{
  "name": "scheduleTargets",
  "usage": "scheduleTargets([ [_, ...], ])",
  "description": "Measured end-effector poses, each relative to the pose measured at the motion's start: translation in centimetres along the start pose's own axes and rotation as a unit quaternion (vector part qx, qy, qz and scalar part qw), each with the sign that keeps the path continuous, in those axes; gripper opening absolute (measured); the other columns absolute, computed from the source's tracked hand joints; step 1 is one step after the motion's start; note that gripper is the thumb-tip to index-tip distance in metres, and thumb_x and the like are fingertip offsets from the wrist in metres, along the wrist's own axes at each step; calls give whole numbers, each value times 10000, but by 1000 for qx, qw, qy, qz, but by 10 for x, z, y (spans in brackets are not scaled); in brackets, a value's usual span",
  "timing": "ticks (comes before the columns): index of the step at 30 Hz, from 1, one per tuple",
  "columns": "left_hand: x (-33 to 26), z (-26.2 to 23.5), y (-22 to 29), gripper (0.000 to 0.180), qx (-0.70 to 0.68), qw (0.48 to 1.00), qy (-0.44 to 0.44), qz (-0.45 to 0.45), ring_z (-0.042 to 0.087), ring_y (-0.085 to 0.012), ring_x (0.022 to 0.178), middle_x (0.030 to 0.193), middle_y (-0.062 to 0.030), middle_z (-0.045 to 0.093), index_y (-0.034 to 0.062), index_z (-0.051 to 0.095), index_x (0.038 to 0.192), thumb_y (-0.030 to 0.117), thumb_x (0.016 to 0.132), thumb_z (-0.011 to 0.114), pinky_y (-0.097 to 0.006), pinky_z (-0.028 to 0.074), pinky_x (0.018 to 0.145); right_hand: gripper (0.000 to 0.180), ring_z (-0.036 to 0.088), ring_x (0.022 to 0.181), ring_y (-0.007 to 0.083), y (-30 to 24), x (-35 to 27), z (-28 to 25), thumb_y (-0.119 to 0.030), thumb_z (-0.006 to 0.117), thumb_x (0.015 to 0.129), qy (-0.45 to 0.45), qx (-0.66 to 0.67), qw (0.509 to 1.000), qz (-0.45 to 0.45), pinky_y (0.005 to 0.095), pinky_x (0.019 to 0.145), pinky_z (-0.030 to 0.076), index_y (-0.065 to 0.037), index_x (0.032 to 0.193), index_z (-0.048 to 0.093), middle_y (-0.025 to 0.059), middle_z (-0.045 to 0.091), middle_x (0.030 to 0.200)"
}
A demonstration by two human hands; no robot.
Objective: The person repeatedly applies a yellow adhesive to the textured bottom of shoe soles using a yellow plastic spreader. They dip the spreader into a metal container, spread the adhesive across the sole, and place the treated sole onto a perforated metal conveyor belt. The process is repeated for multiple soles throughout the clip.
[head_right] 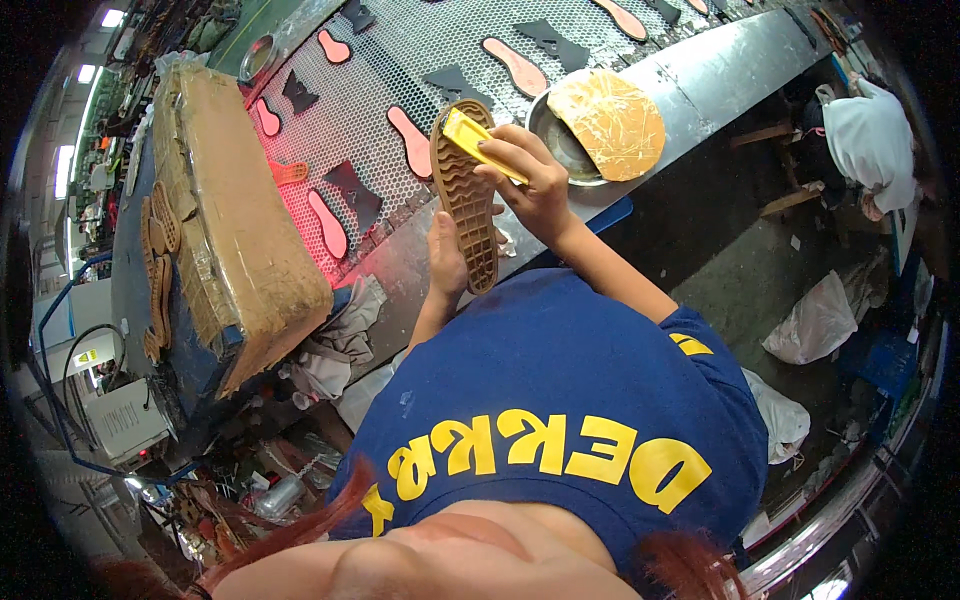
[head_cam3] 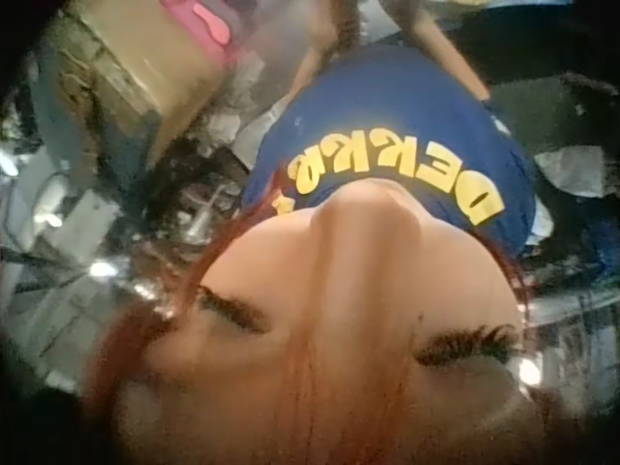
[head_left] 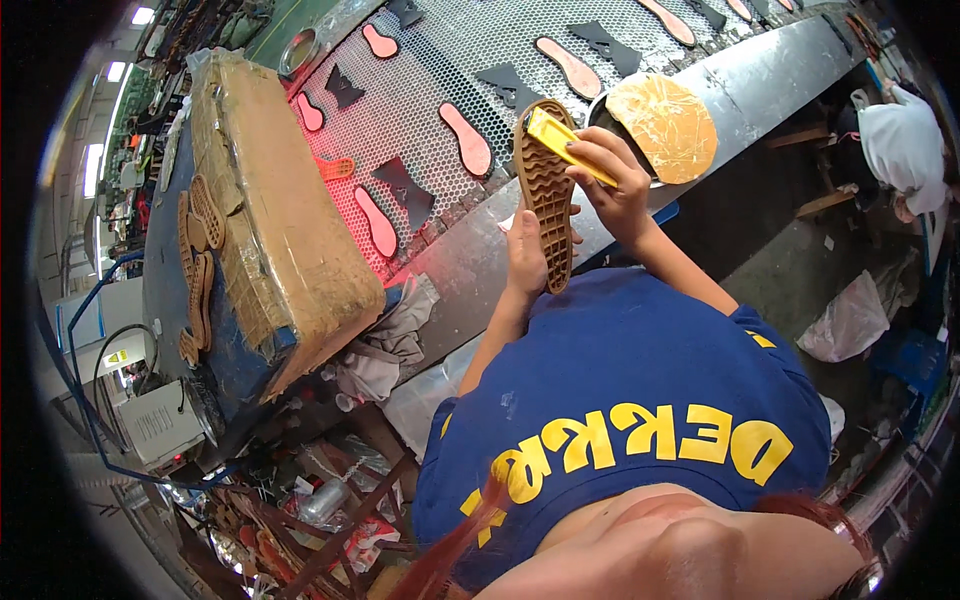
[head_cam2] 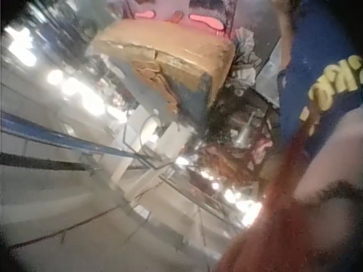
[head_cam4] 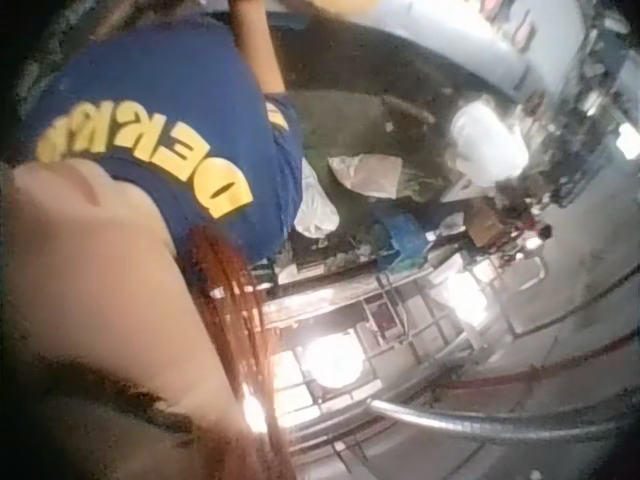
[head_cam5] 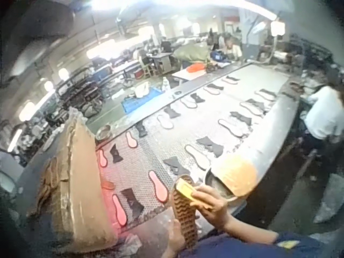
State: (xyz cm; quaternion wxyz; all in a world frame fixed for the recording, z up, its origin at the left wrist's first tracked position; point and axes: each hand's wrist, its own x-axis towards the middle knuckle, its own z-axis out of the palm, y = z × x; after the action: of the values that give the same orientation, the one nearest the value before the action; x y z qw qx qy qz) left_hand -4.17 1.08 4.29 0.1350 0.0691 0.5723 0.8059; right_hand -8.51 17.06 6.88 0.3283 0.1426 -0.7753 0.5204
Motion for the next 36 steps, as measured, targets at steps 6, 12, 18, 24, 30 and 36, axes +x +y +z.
scheduleTargets([
  [6, -1, -1, 7, 677, -17, 1000, 4, -25, 660, -190, 705, 1067, -185, 632, 33, 376, 1348, 574, 995, 176, -286, 569, 567, 254, 633, 1015, 271, 5, -2, -11, -154, 700, 860, -69, 60, 996, 3, 339, 872, 498, 0, 1059, 661, 150, 628, 1124],
  [12, 2, -1, 19, 799, -120, 991, 19, -49, 671, -226, 700, 1036, -177, 633, 70, 379, 1337, 703, 924, 119, -319, 591, 543, 254, 635, 1036, 278, -6, -4, -21, -125, 716, 835, -157, 116, 981, 5, 346, 864, 514, -14, 1053, 650, 142, 629, 1137],
  [18, 6, -7, 27, 850, -268, 959, 62, -65, 677, -265, 722, 1072, -180, 627, 74, 358, 1372, 728, 903, 87, -362, 604, 563, 255, 634, 1041, 300, -13, -15, -27, -131, 711, 835, -238, 141, 961, -18, 366, 857, 523, -31, 1055, 629, 138, 622, 1154],
  [24, 18, -25, 21, 884, -278, 959, 16, -57, 654, -345, 970, 1204, -255, 585, 56, 343, 1403, 722, 901, 50, -429, 599, 735, 245, 639, 1021, 313, -25, -23, -37, -138, 720, 825, -323, 178, 929, -1, 378, 864, 521, -36, 1032, 635, 135, 628, 1128],
  [30, 22, -29, 20, 876, -461, 882, 47, -85, 631, -363, 1016, 1203, -261, 584, 43, 347, 1399, 708, 914, 47, -471, 549, 850, 264, 649, 972, 294, -13, -16, -23, -155, 742, 806, -216, 126, 968, -15, 359, 814, 533, -23, 1018, 655, 135, 635, 1097],
  [36, 30, -34, 13, 903, -357, 927, 52, -104, 639, -386, 977, 1170, -303, 585, 34, 363, 1382, 716, 903, 17, -477, 560, 808, 256, 656, 957, 312, -13, -24, -16, -150, 746, 797, -248, 142, 958, -17, 381, 805, 540, -37, 1003, 643, 129, 637, 1093],
])
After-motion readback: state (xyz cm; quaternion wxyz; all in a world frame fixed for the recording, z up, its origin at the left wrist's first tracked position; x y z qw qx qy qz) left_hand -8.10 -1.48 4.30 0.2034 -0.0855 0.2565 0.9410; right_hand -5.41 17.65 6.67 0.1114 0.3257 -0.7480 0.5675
